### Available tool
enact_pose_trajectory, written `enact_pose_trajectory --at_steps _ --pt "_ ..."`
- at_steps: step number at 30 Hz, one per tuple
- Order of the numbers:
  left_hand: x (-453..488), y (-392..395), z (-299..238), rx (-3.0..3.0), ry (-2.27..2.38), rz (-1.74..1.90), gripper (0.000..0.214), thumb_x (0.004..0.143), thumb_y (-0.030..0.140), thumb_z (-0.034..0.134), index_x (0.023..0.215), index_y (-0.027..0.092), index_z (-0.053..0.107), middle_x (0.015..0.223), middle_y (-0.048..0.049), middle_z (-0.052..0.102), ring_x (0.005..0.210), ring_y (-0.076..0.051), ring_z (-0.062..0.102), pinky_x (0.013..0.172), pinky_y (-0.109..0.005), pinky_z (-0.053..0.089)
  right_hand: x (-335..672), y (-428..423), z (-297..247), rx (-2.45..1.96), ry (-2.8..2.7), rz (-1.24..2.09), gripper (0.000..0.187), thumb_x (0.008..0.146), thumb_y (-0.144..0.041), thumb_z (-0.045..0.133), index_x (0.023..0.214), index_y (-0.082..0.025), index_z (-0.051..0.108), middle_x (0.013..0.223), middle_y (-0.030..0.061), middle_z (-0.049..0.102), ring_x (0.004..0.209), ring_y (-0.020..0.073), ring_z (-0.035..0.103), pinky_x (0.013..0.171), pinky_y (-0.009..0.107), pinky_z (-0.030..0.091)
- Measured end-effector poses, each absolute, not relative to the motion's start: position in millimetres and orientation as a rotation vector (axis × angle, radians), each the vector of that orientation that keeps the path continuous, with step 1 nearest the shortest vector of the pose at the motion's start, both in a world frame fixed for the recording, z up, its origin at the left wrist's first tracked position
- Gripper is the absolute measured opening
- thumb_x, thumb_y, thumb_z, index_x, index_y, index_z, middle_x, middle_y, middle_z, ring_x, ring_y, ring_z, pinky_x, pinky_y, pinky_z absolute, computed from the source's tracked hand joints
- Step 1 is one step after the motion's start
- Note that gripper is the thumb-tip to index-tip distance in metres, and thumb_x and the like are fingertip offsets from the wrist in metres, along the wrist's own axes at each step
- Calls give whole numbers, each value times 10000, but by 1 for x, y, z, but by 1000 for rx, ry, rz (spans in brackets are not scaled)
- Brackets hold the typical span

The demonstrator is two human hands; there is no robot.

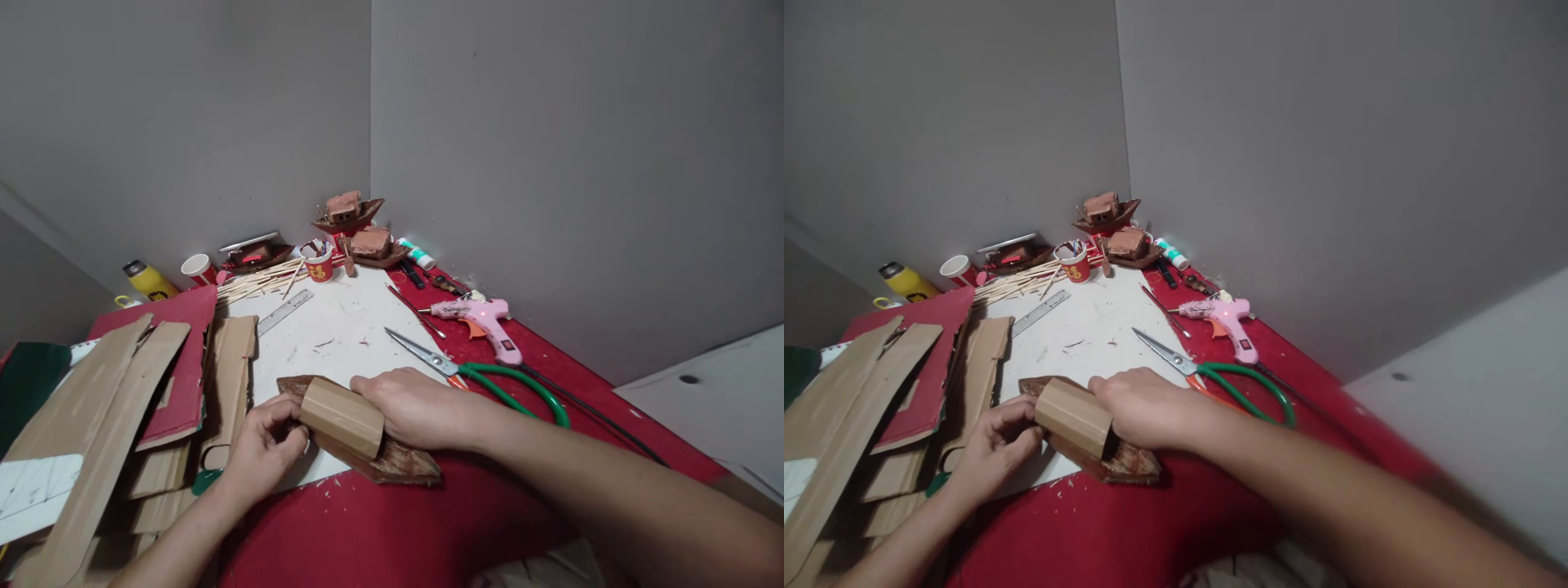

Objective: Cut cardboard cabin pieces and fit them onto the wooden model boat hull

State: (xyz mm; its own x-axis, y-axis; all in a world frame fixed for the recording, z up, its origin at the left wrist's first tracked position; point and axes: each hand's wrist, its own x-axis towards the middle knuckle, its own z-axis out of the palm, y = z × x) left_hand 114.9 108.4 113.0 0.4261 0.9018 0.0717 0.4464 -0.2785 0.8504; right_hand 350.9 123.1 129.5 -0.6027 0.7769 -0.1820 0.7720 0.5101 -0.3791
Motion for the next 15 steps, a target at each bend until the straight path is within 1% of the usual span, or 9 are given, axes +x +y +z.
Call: enact_pose_trajectory --at_steps 4,7,11,15 --pt "115 102 110 1881 1191 715 165 789 158 545 627 170 570 661 1 525 659 -144 479 622 -242 386 356 127 128 -1357 -2683 689 193 821 -211 532 997 -204 612 889 110 744 806 282 691 559 287 333" --pt "116 97 109 1892 1201 707 173 812 173 549 646 168 592 669 -5 551 665 -148 499 627 -239 398 359 129 126 -1324 -2649 719 165 831 -226 538 969 -218 628 935 85 742 840 254 684 595 272 366" --pt "117 93 113 1929 1152 660 172 874 201 533 787 172 679 802 -43 666 785 -183 590 736 -270 454 364 132 124 -1281 -2616 762 163 854 -216 517 950 -222 649 945 59 743 859 216 674 644 249 394" --pt "117 90 120 1959 1149 663 188 888 237 557 954 191 727 1004 -80 715 946 -224 627 854 -315 465 370 136 125 -1253 -2597 769 165 844 -172 508 897 -209 661 909 49 739 824 189 663 643 235 392"
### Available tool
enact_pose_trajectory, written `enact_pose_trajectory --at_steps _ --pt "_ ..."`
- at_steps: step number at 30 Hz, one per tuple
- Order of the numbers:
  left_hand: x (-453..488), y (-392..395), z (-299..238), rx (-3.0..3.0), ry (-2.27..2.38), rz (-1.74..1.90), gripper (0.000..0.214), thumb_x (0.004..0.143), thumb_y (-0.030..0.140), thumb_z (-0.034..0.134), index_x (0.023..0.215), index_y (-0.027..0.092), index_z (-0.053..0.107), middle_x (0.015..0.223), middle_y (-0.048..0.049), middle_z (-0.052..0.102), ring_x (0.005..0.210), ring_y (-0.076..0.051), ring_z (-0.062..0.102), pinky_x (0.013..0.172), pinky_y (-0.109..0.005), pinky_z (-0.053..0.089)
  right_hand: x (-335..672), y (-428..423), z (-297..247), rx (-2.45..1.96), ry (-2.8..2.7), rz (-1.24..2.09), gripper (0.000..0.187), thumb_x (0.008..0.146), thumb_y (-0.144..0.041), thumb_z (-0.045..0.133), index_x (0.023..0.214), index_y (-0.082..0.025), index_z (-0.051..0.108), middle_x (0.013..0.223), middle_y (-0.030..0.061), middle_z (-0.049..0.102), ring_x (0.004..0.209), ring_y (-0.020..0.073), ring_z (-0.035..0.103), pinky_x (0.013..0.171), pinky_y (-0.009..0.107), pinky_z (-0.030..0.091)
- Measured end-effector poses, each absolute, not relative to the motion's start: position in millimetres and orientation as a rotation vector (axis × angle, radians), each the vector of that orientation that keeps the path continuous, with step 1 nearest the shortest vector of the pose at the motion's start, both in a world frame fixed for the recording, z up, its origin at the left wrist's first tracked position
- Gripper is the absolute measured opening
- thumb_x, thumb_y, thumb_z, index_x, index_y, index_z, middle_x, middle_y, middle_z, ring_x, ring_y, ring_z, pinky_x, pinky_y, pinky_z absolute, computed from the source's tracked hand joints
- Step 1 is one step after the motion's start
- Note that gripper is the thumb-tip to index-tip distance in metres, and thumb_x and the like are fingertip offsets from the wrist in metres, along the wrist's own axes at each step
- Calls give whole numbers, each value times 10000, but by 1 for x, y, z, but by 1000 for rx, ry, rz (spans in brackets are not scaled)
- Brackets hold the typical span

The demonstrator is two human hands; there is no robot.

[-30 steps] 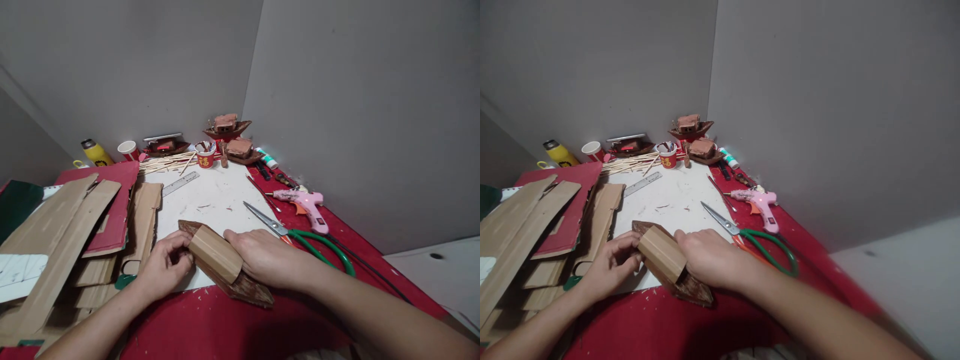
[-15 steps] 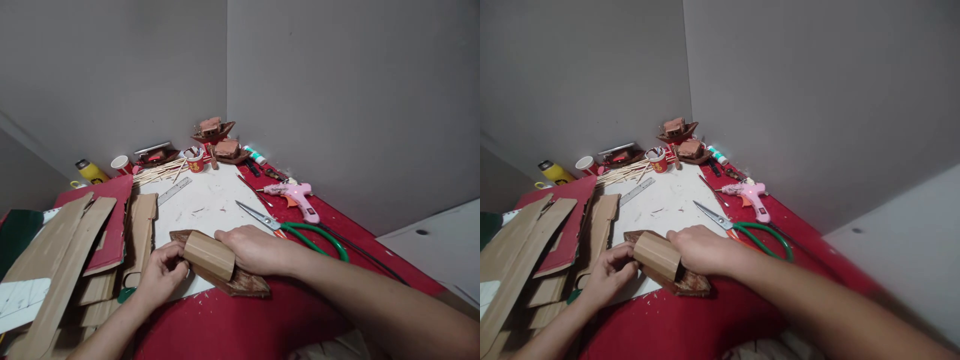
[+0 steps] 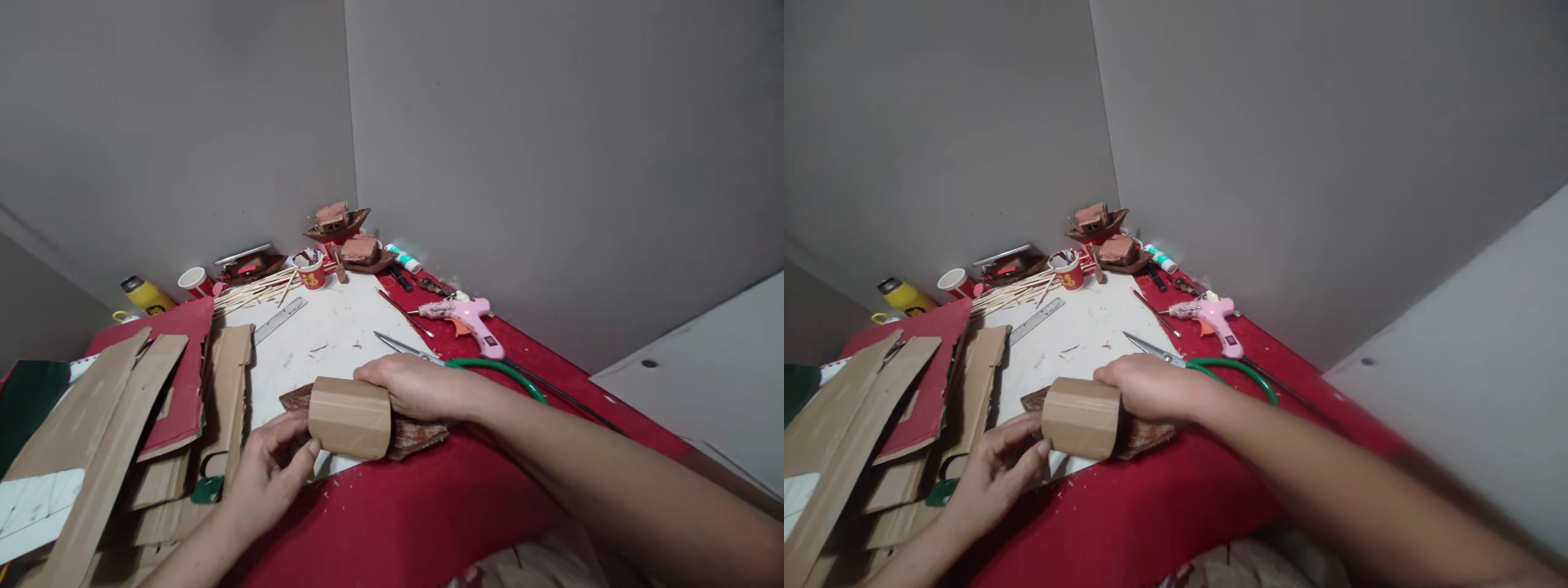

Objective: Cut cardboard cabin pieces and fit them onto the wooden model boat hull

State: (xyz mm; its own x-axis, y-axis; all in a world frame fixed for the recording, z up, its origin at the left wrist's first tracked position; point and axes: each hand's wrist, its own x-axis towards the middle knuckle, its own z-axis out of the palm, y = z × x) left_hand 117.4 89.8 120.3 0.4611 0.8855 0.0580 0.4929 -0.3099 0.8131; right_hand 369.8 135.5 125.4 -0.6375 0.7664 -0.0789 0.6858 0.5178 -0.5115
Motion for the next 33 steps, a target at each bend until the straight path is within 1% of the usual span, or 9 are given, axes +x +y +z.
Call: enact_pose_trajectory --at_steps 4,7,10,12,19,25,27,29,33 --pt "116 90 120 1908 1223 720 187 836 285 644 969 190 734 1013 -84 725 910 -223 630 784 -297 477 374 135 126 -1259 -2590 731 150 831 -179 512 863 -205 657 909 61 739 827 207 659 645 254 382" --pt "117 93 119 1783 1230 694 191 819 343 661 858 165 719 782 -43 686 672 -157 563 604 -246 427 374 133 126 -1273 -2589 703 153 847 -213 501 860 -205 653 899 72 741 810 225 661 629 269 373" --pt "121 98 124 1685 1248 616 226 803 376 667 763 153 669 555 37 519 517 -102 407 497 -215 307 374 133 127 -1262 -2602 701 153 833 -198 505 869 -201 654 918 77 742 830 229 664 643 272 381" --pt "124 102 128 1696 1267 592 219 789 360 675 728 151 647 543 48 493 517 -97 390 499 -211 294 374 134 128 -1256 -2609 707 157 828 -192 508 881 -198 656 942 80 741 851 230 664 660 272 390" --pt "128 109 121 2056 1203 670 157 831 262 646 713 159 649 712 -24 657 700 -160 579 665 -257 433 378 137 126 -1288 -2619 717 136 847 -210 503 885 -218 634 926 63 729 846 232 660 663 276 404" --pt "126 105 114 2102 1191 594 167 885 239 597 773 176 705 739 -26 692 714 -158 616 657 -252 440 380 132 130 -1291 -2657 698 159 835 -180 500 927 -198 628 924 99 715 846 280 664 667 323 441" --pt "127 105 114 2085 1211 589 152 878 241 607 785 180 711 744 -23 699 712 -156 615 655 -251 439 383 130 134 -1254 -2678 728 244 800 -163 533 1020 -192 634 992 103 709 905 285 659 721 337 471" --pt "127 105 114 2080 1221 598 147 868 241 616 768 174 700 734 -20 696 704 -154 607 652 -249 437 388 128 140 -1198 -2682 778 431 764 -183 593 1196 -179 592 1125 116 678 1010 292 633 817 359 489" --pt "129 105 116 2071 1230 591 178 866 226 602 712 161 663 711 -18 680 696 -151 587 647 -249 426 394 123 152 -1119 -2651 860 814 719 -249 703 1451 -106 378 1370 169 538 1197 301 538 992 390 442"
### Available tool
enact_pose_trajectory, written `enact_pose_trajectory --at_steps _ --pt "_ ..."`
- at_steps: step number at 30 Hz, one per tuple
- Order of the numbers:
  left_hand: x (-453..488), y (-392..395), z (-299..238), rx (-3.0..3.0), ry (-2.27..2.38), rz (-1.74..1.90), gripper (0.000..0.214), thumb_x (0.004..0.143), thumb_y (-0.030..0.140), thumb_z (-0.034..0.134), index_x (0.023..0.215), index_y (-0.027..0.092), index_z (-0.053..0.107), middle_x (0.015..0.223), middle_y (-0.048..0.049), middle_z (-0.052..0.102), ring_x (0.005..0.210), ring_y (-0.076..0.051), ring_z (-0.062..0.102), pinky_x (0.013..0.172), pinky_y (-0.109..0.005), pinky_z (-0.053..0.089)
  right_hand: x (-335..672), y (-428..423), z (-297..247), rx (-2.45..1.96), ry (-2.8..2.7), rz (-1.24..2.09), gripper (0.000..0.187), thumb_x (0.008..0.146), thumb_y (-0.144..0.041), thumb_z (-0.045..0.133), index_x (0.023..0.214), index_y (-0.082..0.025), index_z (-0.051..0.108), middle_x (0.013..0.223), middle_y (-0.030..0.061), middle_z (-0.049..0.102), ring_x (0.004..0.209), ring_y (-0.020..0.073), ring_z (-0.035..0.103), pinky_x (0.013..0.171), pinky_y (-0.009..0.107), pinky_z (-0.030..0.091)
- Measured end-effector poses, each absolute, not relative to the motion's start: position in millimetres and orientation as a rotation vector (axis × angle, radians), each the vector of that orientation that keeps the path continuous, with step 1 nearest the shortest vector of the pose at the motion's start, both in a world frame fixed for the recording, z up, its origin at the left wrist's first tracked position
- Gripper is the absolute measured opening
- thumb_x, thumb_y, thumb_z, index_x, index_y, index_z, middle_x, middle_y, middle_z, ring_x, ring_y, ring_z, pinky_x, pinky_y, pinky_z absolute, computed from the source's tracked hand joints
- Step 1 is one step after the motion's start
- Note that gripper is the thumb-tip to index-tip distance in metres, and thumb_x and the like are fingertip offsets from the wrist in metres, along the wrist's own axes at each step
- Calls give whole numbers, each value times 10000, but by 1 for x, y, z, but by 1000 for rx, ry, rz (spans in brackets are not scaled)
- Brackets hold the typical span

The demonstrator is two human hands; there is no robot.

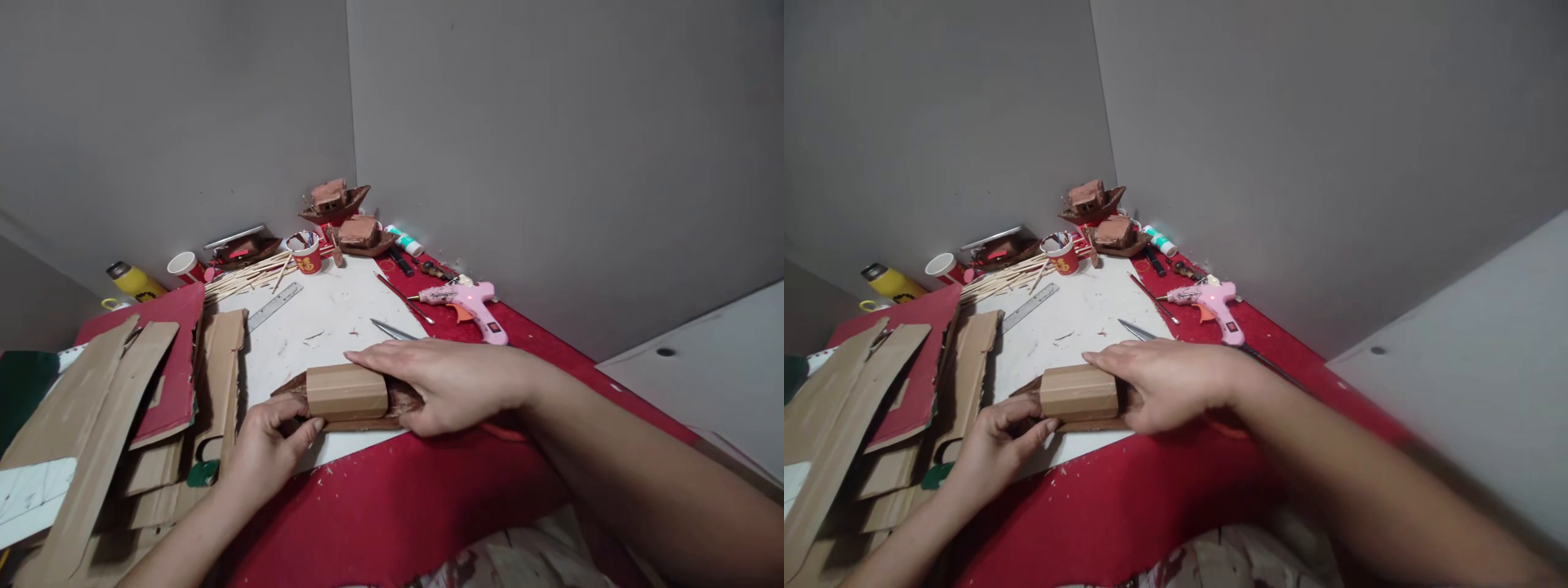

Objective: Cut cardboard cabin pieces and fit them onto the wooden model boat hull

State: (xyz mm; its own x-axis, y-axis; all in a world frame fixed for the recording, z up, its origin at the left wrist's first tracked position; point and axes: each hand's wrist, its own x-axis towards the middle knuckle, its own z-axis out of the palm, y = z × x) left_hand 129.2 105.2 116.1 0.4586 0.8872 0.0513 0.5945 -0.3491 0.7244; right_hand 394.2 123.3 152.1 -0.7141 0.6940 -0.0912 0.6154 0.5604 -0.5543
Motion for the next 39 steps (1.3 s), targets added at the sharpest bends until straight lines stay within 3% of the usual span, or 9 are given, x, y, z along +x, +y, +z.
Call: enact_pose_trajectory --at_steps 3,5,8,17,20,23,26,33,39 --pt "130 105 116 2059 1231 570 199 868 230 590 693 155 647 714 -24 672 704 -156 578 650 -254 422 388 120 152 -1086 -2603 844 861 758 -443 725 1465 -102 370 1425 166 493 1277 311 464 1060 419 384" --pt "130 105 116 2055 1220 561 191 870 228 583 708 154 653 729 -26 677 717 -159 581 663 -258 427 380 118 148 -1090 -2565 769 765 820 -505 662 1451 -154 408 1398 140 526 1248 311 486 1045 456 392" --pt "129 103 117 2064 1236 558 160 864 214 581 738 158 661 738 -25 686 721 -161 591 672 -261 434 371 116 139 -1121 -2556 664 590 891 -364 618 1430 -195 447 1306 124 596 1159 292 546 991 466 434" --pt "123 108 134 1966 1431 985 143 833 201 566 900 162 686 840 -42 706 695 -149 615 675 -256 483 370 112 123 -1114 -2582 479 509 901 -277 600 1383 -174 475 1248 148 567 1130 279 520 959 469 469" --pt "126 124 133 1975 1443 783 352 764 142 570 1103 162 665 1012 -75 720 832 -185 649 776 -290 503 372 113 117 -1071 -2615 458 498 914 -259 574 1389 -196 439 1241 140 555 1118 273 522 943 470 481" --pt "136 143 131 2014 1328 424 493 699 112 578 1184 153 652 1054 -87 733 886 -213 665 779 -288 510 375 112 113 -1055 -2628 448 510 924 -254 556 1406 -230 393 1268 128 534 1139 258 519 949 445 489" --pt "146 159 131 2047 1214 220 525 649 37 533 1139 139 692 920 -72 760 796 -203 671 679 -250 499 378 111 112 -1048 -2646 405 515 927 -253 546 1415 -245 381 1266 125 539 1131 251 539 921 410 518" --pt "146 164 117 1998 1104 262 415 664 -26 532 914 188 784 801 -31 769 728 -185 661 614 -220 457 383 108 115 -1051 -2667 272 523 911 -313 564 1407 -325 397 1243 91 594 1092 257 610 852 353 570" --pt "146 165 108 1978 1132 357 317 638 -12 607 795 194 791 704 -47 740 609 -188 600 509 -249 383 397 107 108 -1065 -2783 128 597 924 -308 521 1485 -278 318 1314 121 531 1153 284 568 873 367 575"
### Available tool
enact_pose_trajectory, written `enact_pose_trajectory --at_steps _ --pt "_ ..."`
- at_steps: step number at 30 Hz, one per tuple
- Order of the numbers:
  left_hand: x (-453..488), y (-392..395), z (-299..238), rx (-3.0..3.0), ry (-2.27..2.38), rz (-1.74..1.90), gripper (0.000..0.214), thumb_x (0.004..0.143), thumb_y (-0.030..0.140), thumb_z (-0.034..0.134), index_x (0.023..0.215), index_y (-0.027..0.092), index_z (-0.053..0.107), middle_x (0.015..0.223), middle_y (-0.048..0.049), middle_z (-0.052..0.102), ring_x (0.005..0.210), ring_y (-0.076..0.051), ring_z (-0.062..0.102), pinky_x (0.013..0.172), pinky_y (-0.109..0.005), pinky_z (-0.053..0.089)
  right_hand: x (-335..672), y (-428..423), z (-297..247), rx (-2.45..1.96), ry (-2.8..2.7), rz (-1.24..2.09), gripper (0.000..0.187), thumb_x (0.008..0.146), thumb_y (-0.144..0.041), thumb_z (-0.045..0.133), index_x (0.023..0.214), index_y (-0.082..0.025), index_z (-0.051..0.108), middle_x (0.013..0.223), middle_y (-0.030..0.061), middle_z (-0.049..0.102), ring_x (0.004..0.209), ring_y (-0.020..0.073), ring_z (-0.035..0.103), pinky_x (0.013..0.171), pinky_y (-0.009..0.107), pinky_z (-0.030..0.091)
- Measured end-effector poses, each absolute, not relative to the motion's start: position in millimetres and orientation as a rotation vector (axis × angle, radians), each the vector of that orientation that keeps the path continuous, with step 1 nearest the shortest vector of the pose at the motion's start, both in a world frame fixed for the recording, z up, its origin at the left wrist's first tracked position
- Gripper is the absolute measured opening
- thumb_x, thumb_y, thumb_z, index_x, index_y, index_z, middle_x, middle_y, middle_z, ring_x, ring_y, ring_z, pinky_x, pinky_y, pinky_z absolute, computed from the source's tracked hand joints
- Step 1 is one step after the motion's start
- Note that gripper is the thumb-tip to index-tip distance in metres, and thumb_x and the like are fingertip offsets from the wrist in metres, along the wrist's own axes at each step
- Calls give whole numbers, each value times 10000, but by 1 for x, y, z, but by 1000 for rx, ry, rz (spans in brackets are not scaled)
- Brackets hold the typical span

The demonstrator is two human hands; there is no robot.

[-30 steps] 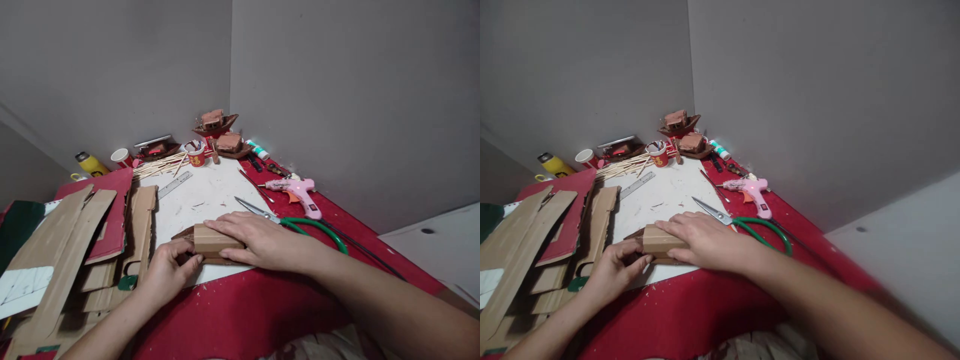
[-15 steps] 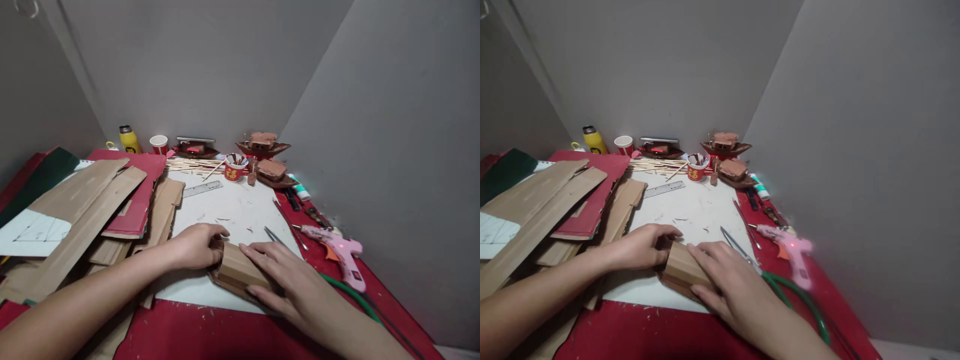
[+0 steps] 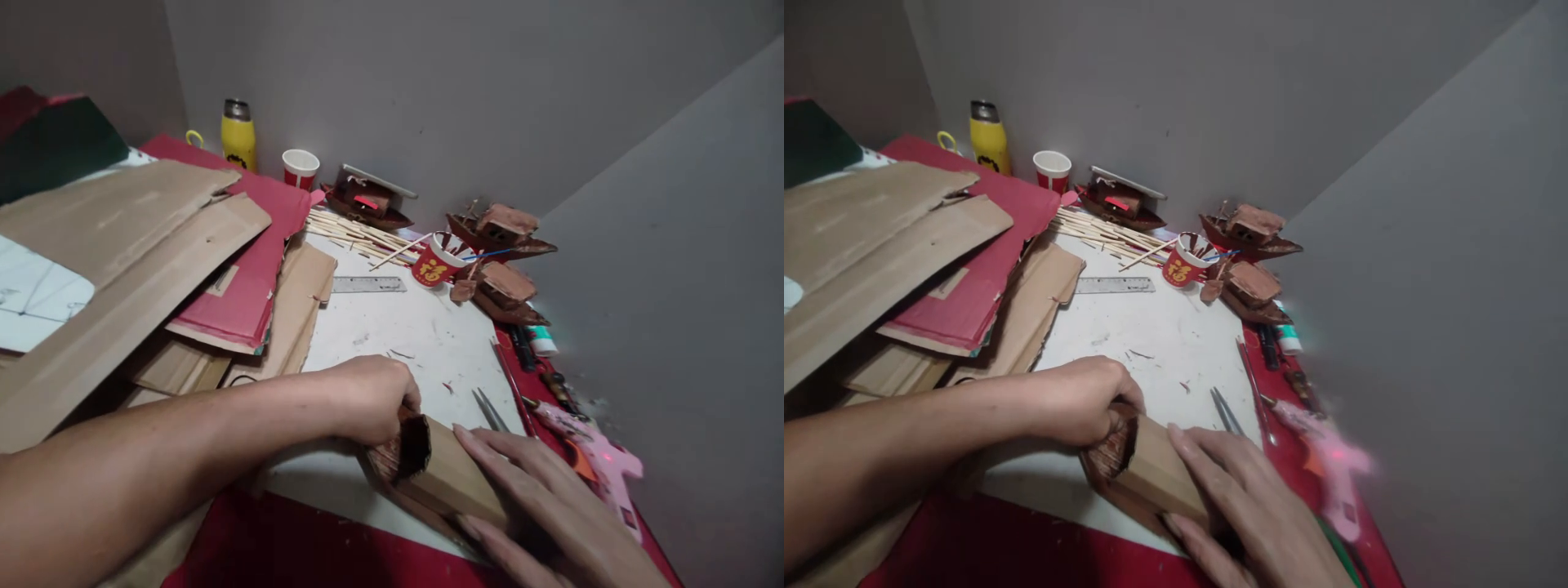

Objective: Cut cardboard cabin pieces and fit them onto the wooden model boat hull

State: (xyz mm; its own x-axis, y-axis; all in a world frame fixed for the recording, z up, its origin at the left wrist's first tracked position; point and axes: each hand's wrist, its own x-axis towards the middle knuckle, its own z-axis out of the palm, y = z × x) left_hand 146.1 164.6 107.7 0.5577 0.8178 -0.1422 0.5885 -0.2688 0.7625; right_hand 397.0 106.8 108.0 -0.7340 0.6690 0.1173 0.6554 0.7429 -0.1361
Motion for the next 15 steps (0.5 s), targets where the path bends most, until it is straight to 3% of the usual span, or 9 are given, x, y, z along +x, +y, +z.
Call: enact_pose_trajectory --at_steps 8,15 --pt "149 166 109 1963 1153 382 161 579 48 699 607 203 732 544 -11 606 508 -155 478 461 -258 314 394 106 110 -1065 -2838 114 601 931 -289 511 1492 -258 297 1324 132 465 1177 286 517 871 367 562" --pt "153 164 110 2071 1231 299 187 626 58 641 663 208 747 643 -48 683 599 -202 562 493 -279 300 384 106 117 -1141 -2781 350 589 944 -280 512 1479 -307 267 1311 117 458 1189 263 495 915 378 520"
